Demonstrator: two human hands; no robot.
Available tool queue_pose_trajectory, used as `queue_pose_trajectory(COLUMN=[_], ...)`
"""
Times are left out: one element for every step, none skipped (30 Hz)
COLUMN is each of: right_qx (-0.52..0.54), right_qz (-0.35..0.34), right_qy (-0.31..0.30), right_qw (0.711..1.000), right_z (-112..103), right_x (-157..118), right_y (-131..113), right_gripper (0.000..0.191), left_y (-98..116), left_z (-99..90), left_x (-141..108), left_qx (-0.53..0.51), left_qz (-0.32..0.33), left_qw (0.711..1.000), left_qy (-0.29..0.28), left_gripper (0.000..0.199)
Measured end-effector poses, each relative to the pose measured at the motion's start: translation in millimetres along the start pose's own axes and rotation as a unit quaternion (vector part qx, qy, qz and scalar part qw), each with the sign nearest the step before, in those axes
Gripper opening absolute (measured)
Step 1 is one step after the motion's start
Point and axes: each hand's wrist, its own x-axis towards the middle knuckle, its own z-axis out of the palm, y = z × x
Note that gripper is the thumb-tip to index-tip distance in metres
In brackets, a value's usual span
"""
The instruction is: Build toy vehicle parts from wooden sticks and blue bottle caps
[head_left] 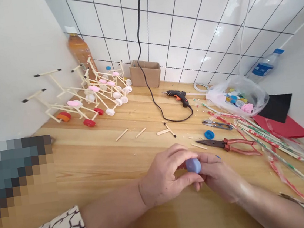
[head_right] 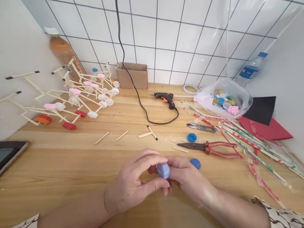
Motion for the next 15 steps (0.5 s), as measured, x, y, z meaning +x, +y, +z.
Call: queue_pose_trajectory(right_qx=[0.008, 0.018, 0.031, 0.048, 0.066, 0.085, 0.104, 0.120, 0.130, 0.135, 0.136, 0.133, 0.125, 0.114, 0.102], right_qz=[-0.002, -0.005, -0.009, -0.015, -0.020, -0.025, -0.031, -0.039, -0.049, -0.059, -0.068, -0.075, -0.078, -0.079, -0.078], right_qy=[0.004, 0.007, 0.008, 0.005, -0.005, -0.023, -0.046, -0.071, -0.094, -0.111, -0.120, -0.124, -0.124, -0.126, -0.128], right_qw=[1.000, 1.000, 0.999, 0.999, 0.998, 0.996, 0.993, 0.990, 0.986, 0.983, 0.981, 0.981, 0.981, 0.982, 0.983], right_z=[2, 4, 5, 7, 7, 7, 7, 6, 5, 4, 3, 2, 1, 0, -1], right_x=[1, 1, 2, 2, 2, 2, 2, 2, 1, 1, 1, 1, 1, 0, 0], right_y=[3, 5, 7, 9, 11, 13, 14, 16, 17, 18, 19, 20, 20, 21, 22], right_gripper=[0.009, 0.010, 0.011, 0.012, 0.012, 0.012, 0.014, 0.017, 0.022, 0.027, 0.032, 0.035, 0.036, 0.037, 0.036], left_y=[-1, -1, -1, -1, 0, 1, 3, 4, 5, 6, 6, 6, 6, 5, 5], left_z=[0.1, -0.1, -0.5, -1.4, -2.5, -3.8, -5.1, -6.3, -7.4, -8.0, -8.3, -8.2, -7.7, -7.1, -6.4], left_x=[0, 0, 0, 1, 1, 1, 1, 2, 2, 1, 1, 0, 0, -1, -2], left_qx=[0.009, 0.019, 0.030, 0.041, 0.050, 0.056, 0.061, 0.065, 0.071, 0.076, 0.080, 0.085, 0.089, 0.092, 0.091], left_qz=[0.004, 0.007, 0.009, 0.010, 0.012, 0.013, 0.013, 0.012, 0.011, 0.013, 0.017, 0.024, 0.033, 0.039, 0.043], left_qw=[1.000, 1.000, 0.999, 0.999, 0.998, 0.998, 0.997, 0.997, 0.996, 0.996, 0.995, 0.994, 0.992, 0.992, 0.991], left_qy=[-0.007, -0.012, -0.017, -0.022, -0.027, -0.032, -0.036, -0.045, -0.046, -0.052, -0.063, -0.071, -0.078, -0.084, -0.085], left_gripper=[0.027, 0.023, 0.020, 0.019, 0.019, 0.020, 0.020, 0.021, 0.022, 0.023, 0.023, 0.023, 0.023, 0.023, 0.024])
